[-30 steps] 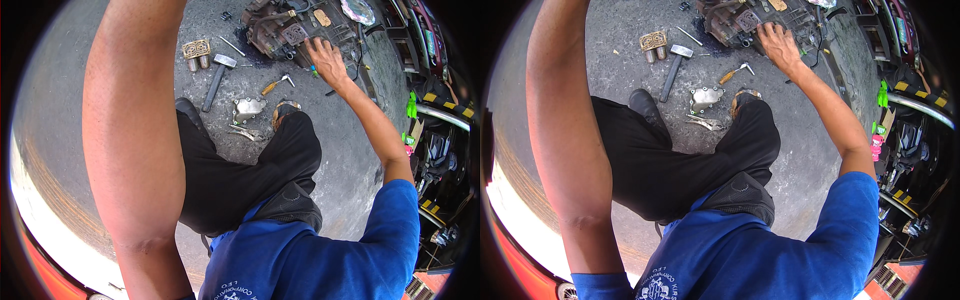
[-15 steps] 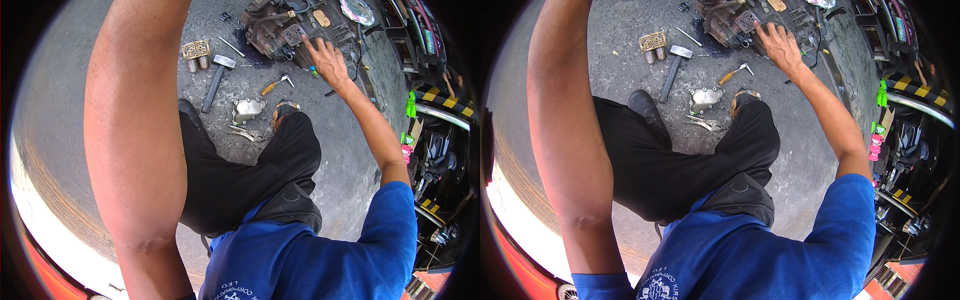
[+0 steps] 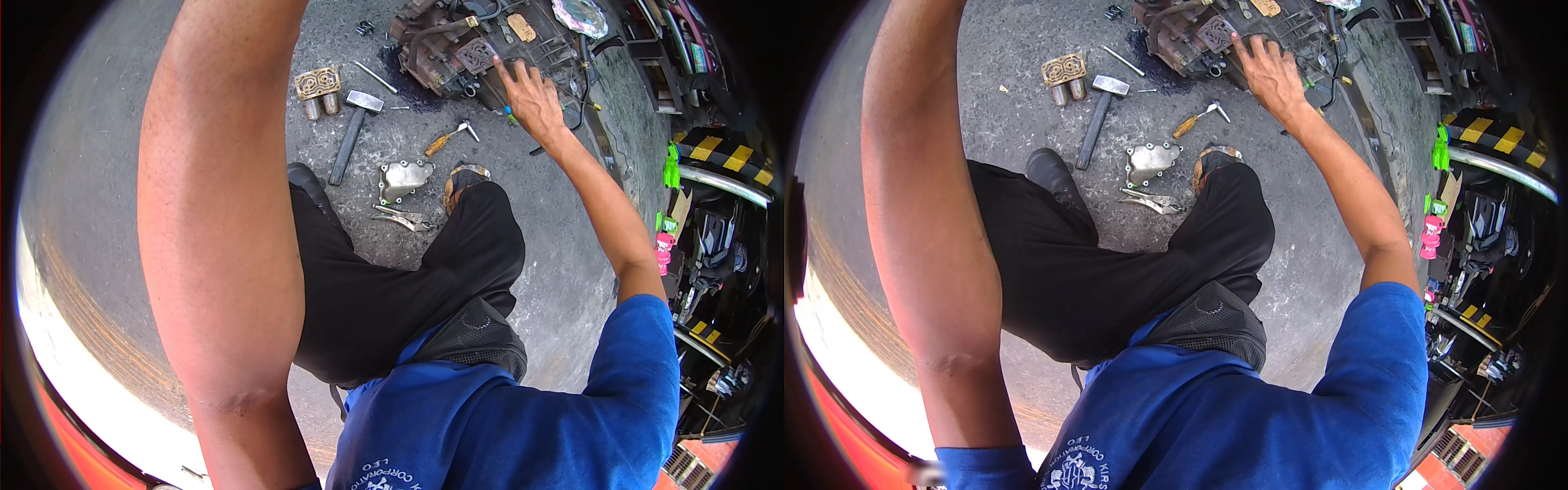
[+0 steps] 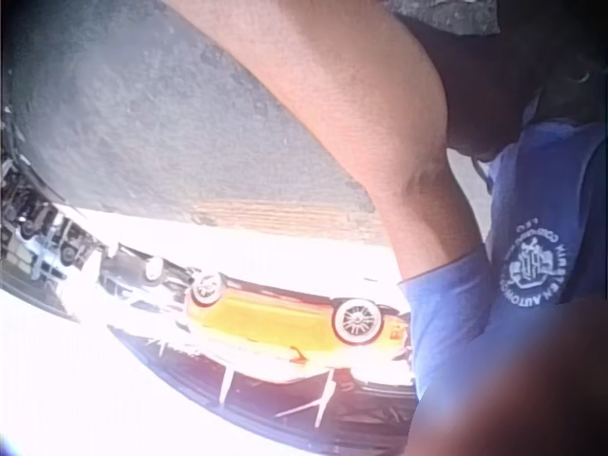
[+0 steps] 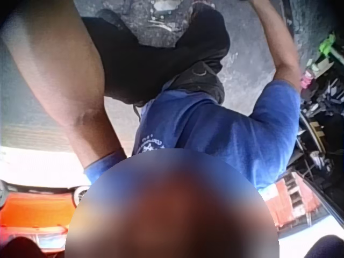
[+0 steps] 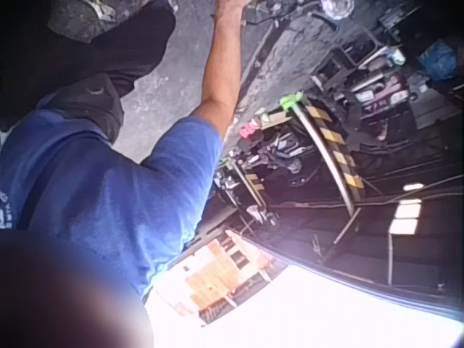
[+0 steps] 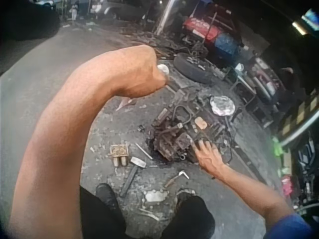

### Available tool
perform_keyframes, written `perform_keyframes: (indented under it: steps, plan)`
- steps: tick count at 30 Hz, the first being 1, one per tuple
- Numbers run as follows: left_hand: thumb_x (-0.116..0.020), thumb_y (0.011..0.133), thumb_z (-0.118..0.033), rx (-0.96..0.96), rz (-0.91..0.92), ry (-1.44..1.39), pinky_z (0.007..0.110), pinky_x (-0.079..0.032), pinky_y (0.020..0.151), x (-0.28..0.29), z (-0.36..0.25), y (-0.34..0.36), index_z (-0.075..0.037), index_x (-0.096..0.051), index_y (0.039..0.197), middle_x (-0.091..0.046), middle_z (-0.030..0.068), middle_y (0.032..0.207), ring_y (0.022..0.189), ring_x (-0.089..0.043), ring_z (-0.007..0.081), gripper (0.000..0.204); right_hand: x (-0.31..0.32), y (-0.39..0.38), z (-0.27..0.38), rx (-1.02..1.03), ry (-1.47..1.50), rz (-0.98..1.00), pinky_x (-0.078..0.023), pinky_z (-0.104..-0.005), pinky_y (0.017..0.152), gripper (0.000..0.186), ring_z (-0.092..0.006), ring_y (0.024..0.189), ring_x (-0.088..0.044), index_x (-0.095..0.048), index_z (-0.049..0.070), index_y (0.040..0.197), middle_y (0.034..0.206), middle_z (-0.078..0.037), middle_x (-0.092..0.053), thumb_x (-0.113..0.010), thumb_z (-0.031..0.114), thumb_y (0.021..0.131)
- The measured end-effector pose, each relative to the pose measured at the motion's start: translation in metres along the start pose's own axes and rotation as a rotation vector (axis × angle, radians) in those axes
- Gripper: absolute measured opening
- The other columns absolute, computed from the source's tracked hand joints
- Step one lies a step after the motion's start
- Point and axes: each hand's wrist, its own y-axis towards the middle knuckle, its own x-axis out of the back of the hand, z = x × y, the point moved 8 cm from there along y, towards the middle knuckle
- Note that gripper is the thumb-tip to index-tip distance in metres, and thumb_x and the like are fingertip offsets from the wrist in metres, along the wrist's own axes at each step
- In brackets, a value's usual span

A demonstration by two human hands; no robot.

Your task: Applying sealant and assembling components for an internal combustion engine repair.

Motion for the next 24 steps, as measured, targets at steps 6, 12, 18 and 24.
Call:
perform_keyframes:
  steps: [6, 12, 18, 24]
  plan:
    - [-0.055, 0.092, -0.026, -0.010, 0.013, 0.019, 0.049, -0.056, 0.086, 0.002, 0.003, -0.001, 0.014, -0.073, 0.095, -0.067, 0.0397, 0.098, 0.096, -0.072, 0.0477, 0.044, -0.008, -0.008, 0.008, 0.014, 0.022, 0.014, -0.059, -0.0478, 0.081, 0.069, -0.0333, 0.103, -0.064, -0.038, 0.014, 0.162, 0.123, -0.016, -0.058, -0.061, 0.014, 0.096]
    - [-0.055, 0.092, -0.026, -0.021, -0.017, 0.021, 0.049, -0.056, 0.086, 0.001, -0.001, -0.001, 0.014, -0.073, 0.093, -0.067, 0.0395, 0.097, 0.095, -0.072, 0.0479, 0.044, -0.011, -0.006, 0.008, -0.071, 0.051, 0.008, -0.059, -0.0478, 0.079, 0.063, -0.0327, 0.101, -0.065, -0.041, 0.009, 0.159, 0.117, -0.016, -0.059, -0.058, 0.017, 0.098]
    - [-0.055, 0.091, -0.027, 0.000, 0.009, -0.008, 0.050, -0.056, 0.086, 0.001, 0.003, -0.001, 0.014, -0.073, 0.093, -0.067, 0.0399, 0.098, 0.096, -0.072, 0.0481, 0.044, -0.017, -0.010, 0.028, -0.047, 0.044, -0.001, -0.059, -0.0456, 0.078, 0.065, -0.0305, 0.095, -0.064, -0.040, -0.001, 0.158, 0.110, -0.014, -0.058, -0.053, 0.013, 0.096]
    - [-0.055, 0.092, -0.027, -0.008, -0.010, 0.016, 0.050, -0.056, 0.086, 0.001, 0.001, -0.001, 0.013, -0.073, 0.093, -0.067, 0.0398, 0.098, 0.096, -0.071, 0.0484, 0.044, -0.024, -0.007, 0.029, -0.113, 0.040, -0.053, -0.059, -0.0435, 0.074, 0.067, -0.0283, 0.091, -0.065, -0.039, -0.002, 0.159, 0.106, -0.013, -0.058, -0.054, 0.013, 0.095]
